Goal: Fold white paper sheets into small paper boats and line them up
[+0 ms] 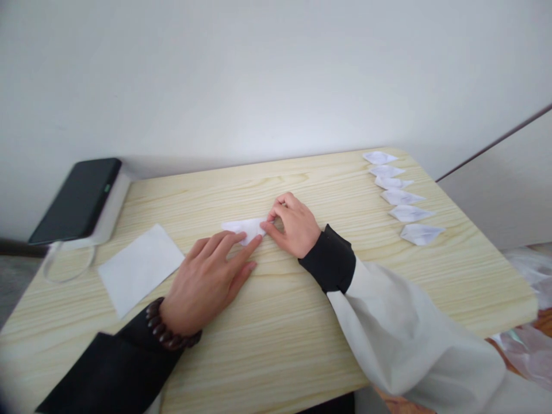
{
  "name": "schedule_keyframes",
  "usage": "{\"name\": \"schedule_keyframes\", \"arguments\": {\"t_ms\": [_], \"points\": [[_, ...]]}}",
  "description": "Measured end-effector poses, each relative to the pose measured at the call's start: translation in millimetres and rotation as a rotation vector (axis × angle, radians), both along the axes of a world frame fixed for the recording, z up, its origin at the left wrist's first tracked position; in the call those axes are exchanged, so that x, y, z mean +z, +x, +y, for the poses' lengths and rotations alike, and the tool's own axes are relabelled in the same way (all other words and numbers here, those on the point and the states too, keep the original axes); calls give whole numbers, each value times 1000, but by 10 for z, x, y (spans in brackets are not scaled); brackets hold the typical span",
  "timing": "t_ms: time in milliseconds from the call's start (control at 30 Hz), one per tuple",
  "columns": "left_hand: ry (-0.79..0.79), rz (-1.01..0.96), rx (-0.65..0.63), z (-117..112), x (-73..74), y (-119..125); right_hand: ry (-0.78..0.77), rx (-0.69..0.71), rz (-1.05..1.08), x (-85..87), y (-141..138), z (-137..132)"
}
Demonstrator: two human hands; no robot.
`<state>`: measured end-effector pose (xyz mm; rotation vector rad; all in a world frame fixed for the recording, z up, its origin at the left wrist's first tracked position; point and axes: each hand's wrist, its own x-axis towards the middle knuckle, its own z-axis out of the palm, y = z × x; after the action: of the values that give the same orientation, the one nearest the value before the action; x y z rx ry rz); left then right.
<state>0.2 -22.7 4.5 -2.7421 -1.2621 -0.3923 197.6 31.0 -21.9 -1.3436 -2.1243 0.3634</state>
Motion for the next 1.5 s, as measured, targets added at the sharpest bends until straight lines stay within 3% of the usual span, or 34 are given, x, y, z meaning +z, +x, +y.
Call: {"name": "schedule_keyframes", "arguments": {"t_ms": [1333,1500], "points": [[-31,26,59,-28,21,27,-68,-5,39,26,10,16],[-38,19,56,-22,23,25,-81,72,58,46,43,11]]}}
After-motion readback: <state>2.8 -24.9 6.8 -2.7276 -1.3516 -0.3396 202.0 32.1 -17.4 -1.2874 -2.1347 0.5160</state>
